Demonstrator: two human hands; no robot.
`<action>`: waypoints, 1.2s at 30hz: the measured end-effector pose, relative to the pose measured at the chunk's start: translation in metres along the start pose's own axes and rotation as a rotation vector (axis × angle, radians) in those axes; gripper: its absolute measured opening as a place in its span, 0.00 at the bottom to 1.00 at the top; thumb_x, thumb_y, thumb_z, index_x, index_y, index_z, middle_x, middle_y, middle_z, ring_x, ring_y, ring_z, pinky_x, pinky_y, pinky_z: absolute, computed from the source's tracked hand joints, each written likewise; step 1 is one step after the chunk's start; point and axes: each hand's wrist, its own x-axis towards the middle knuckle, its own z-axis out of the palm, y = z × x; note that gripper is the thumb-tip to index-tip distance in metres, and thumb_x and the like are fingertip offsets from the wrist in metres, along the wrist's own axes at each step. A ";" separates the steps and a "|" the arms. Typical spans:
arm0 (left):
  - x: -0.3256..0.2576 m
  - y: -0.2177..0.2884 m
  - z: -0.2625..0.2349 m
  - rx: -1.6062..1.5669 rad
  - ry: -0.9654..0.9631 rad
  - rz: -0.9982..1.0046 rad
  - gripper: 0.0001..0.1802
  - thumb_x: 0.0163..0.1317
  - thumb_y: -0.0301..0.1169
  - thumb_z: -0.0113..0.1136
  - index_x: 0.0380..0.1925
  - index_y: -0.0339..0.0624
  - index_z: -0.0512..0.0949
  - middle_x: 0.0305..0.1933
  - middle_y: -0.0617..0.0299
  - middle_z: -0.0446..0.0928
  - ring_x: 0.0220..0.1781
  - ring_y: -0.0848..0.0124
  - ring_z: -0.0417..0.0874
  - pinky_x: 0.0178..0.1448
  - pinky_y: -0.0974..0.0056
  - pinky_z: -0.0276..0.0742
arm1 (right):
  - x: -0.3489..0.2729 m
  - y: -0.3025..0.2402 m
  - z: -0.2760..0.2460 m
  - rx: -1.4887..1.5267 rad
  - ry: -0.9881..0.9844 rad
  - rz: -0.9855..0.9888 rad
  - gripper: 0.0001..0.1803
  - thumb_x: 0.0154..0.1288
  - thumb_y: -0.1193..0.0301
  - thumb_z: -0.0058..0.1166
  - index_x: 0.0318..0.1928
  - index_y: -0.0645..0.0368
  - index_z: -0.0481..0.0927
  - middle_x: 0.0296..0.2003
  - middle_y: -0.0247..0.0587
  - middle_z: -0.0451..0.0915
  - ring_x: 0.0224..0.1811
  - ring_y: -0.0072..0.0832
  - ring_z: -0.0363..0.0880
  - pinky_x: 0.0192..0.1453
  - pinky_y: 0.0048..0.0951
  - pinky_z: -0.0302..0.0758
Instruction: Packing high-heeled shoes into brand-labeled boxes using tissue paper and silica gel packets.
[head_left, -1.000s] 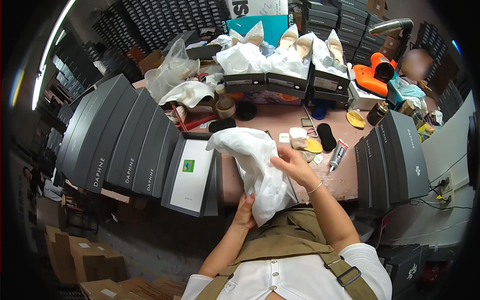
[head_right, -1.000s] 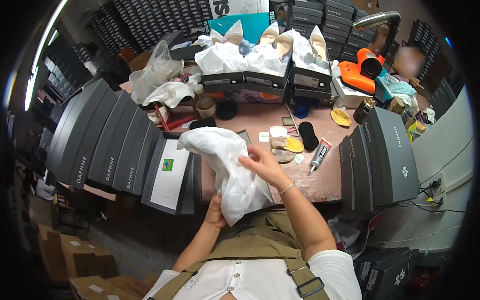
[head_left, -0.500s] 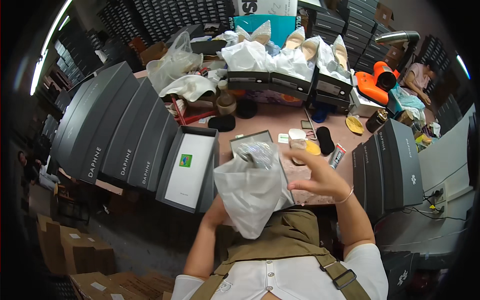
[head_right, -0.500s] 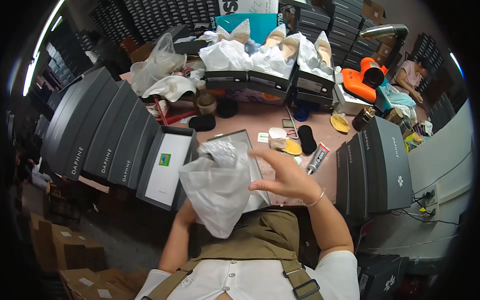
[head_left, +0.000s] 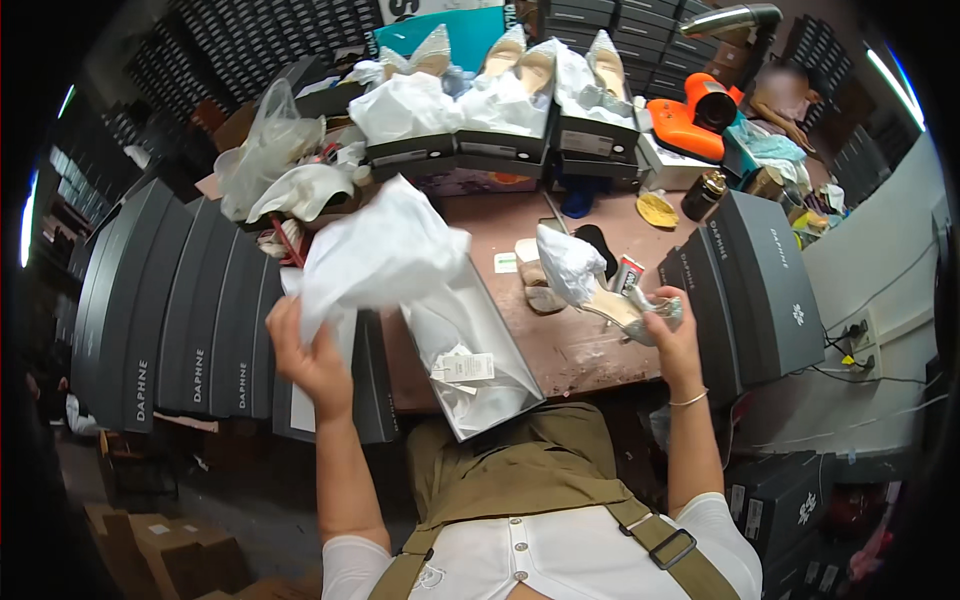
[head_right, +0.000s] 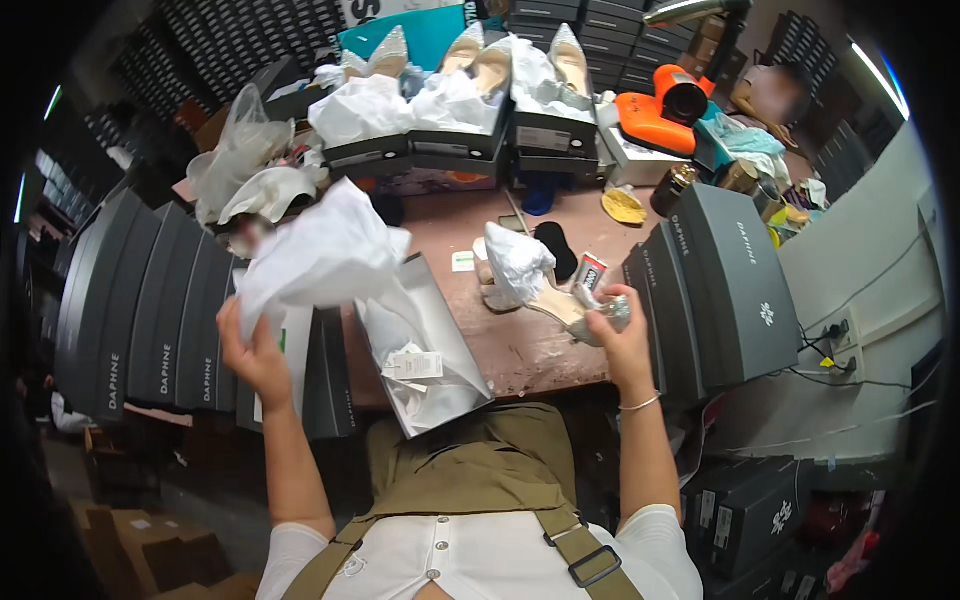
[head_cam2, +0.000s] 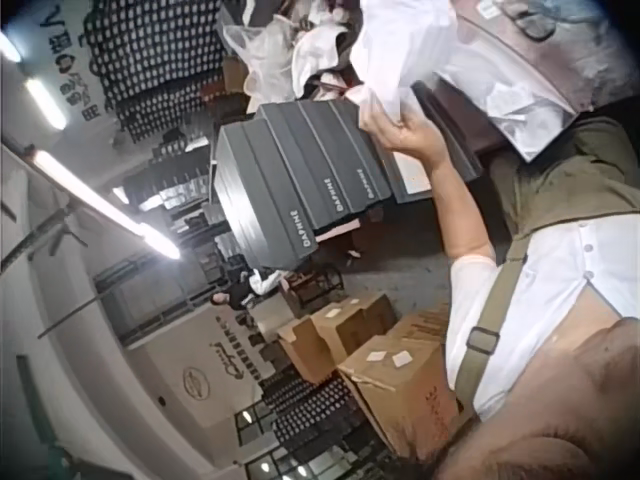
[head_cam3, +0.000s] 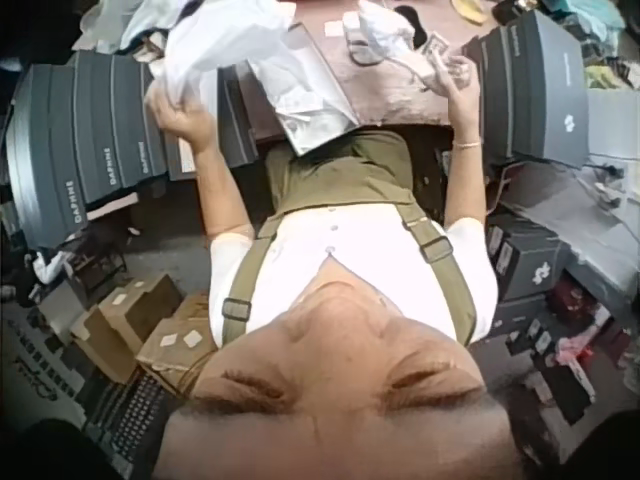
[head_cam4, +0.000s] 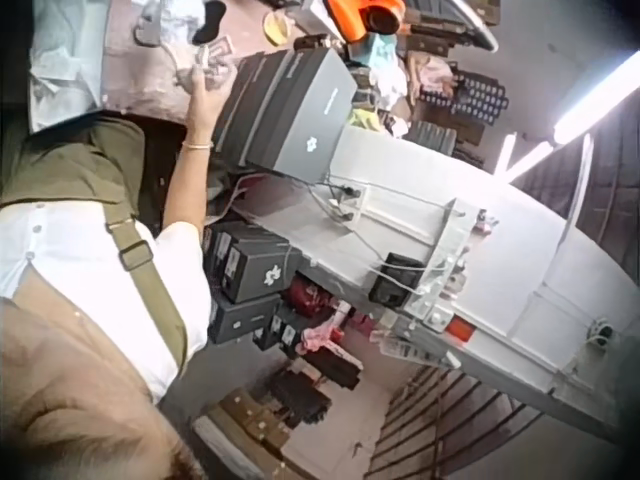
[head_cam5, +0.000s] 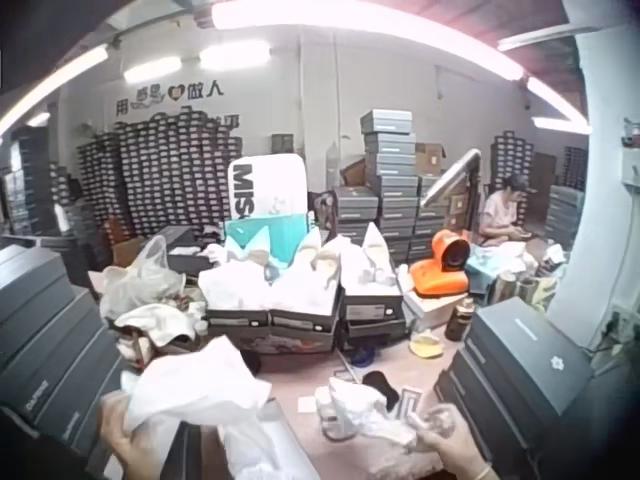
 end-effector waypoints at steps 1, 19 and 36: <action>0.011 -0.001 0.027 0.136 -0.144 0.145 0.15 0.49 0.18 0.61 0.41 0.33 0.77 0.42 0.53 0.77 0.50 0.56 0.74 0.54 0.54 0.69 | -0.005 -0.001 0.009 -0.061 0.057 -0.051 0.23 0.57 0.68 0.64 0.51 0.63 0.73 0.41 0.37 0.76 0.42 0.22 0.75 0.48 0.24 0.74; -0.147 0.048 0.030 -1.402 -0.471 -1.690 0.32 0.68 0.60 0.39 0.51 0.42 0.71 0.38 0.56 0.77 0.38 0.67 0.79 0.44 0.62 0.77 | -0.034 -0.014 0.144 -0.836 -0.917 -0.550 0.17 0.58 0.66 0.53 0.48 0.53 0.77 0.32 0.38 0.74 0.34 0.38 0.78 0.40 0.38 0.74; -0.167 0.040 0.011 -1.544 -0.421 -1.886 0.37 0.66 0.61 0.38 0.55 0.37 0.68 0.45 0.49 0.75 0.35 0.62 0.76 0.38 0.59 0.78 | -0.015 -0.020 0.174 0.749 -0.744 0.350 0.14 0.68 0.72 0.49 0.53 0.59 0.70 0.56 0.42 0.69 0.57 0.37 0.72 0.61 0.42 0.73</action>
